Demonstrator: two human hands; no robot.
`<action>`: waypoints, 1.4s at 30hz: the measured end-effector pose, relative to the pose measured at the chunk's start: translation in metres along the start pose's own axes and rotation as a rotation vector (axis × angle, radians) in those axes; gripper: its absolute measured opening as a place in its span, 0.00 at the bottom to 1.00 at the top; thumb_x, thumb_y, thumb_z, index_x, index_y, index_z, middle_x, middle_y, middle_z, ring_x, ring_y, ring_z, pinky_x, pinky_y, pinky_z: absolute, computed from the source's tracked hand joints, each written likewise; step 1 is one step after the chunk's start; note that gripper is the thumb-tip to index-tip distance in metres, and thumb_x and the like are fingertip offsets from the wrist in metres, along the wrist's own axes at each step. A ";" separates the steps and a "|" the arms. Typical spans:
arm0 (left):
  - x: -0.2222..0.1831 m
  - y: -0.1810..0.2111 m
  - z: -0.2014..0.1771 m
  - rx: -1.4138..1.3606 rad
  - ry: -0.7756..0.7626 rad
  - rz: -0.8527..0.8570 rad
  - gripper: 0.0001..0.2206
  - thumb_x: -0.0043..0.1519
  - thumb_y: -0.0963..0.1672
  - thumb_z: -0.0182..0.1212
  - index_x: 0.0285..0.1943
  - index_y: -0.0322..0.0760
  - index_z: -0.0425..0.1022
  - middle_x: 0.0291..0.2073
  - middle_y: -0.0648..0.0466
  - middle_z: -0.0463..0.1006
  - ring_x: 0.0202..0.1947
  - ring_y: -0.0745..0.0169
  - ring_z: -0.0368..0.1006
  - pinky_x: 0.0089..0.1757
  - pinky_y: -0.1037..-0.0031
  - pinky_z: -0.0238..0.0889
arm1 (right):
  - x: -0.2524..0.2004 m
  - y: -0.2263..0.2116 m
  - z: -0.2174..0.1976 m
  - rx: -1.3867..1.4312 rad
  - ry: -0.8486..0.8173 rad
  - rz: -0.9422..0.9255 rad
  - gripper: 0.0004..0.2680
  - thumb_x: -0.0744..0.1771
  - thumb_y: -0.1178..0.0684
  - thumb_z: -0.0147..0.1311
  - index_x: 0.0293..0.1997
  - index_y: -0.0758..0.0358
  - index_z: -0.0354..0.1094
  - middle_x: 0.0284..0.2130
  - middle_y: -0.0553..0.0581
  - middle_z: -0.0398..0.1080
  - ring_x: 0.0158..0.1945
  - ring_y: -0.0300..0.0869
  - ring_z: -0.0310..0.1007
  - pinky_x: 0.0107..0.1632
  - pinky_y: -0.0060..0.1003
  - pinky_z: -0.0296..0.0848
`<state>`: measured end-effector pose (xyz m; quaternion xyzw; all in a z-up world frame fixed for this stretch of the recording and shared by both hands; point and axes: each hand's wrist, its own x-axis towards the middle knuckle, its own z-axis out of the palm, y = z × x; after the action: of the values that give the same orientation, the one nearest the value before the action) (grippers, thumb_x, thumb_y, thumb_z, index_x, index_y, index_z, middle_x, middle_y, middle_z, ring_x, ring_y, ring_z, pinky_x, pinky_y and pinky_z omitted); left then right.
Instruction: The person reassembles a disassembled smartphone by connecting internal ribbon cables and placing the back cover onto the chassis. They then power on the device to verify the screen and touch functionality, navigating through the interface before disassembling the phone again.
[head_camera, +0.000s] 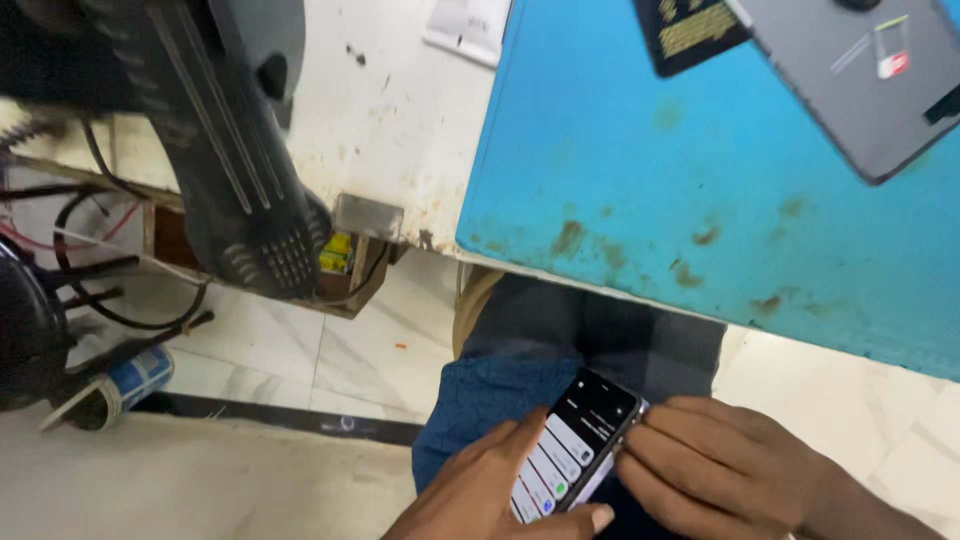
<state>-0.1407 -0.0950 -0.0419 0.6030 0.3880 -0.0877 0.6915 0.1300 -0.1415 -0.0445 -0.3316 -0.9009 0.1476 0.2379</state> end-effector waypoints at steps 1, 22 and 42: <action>-0.005 0.000 0.000 -0.113 -0.008 -0.079 0.40 0.56 0.53 0.70 0.74 0.30 0.60 0.57 0.34 0.74 0.59 0.44 0.72 0.57 0.64 0.61 | 0.000 -0.002 0.014 0.051 0.034 0.000 0.09 0.64 0.58 0.57 0.47 0.67 0.73 0.45 0.63 0.73 0.48 0.50 0.76 0.49 0.44 0.80; 0.035 -0.016 -0.008 -0.242 -0.081 -0.343 0.18 0.57 0.52 0.65 0.45 0.35 0.75 0.27 0.52 0.78 0.29 0.64 0.73 0.33 0.68 0.68 | -0.038 0.008 0.110 0.226 0.153 0.153 0.09 0.64 0.56 0.56 0.44 0.69 0.75 0.44 0.64 0.73 0.48 0.52 0.76 0.50 0.47 0.79; 0.051 -0.078 -0.015 -0.431 -0.248 -0.347 0.16 0.59 0.53 0.64 0.45 0.40 0.77 0.20 0.66 0.61 0.23 0.76 0.56 0.25 0.76 0.48 | -0.021 0.023 0.121 0.298 0.023 0.377 0.13 0.58 0.61 0.63 0.44 0.69 0.73 0.43 0.62 0.74 0.44 0.50 0.76 0.47 0.43 0.78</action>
<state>-0.1577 -0.0842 -0.1338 0.3518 0.4076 -0.1928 0.8203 0.0924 -0.1516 -0.1636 -0.4566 -0.7887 0.3170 0.2626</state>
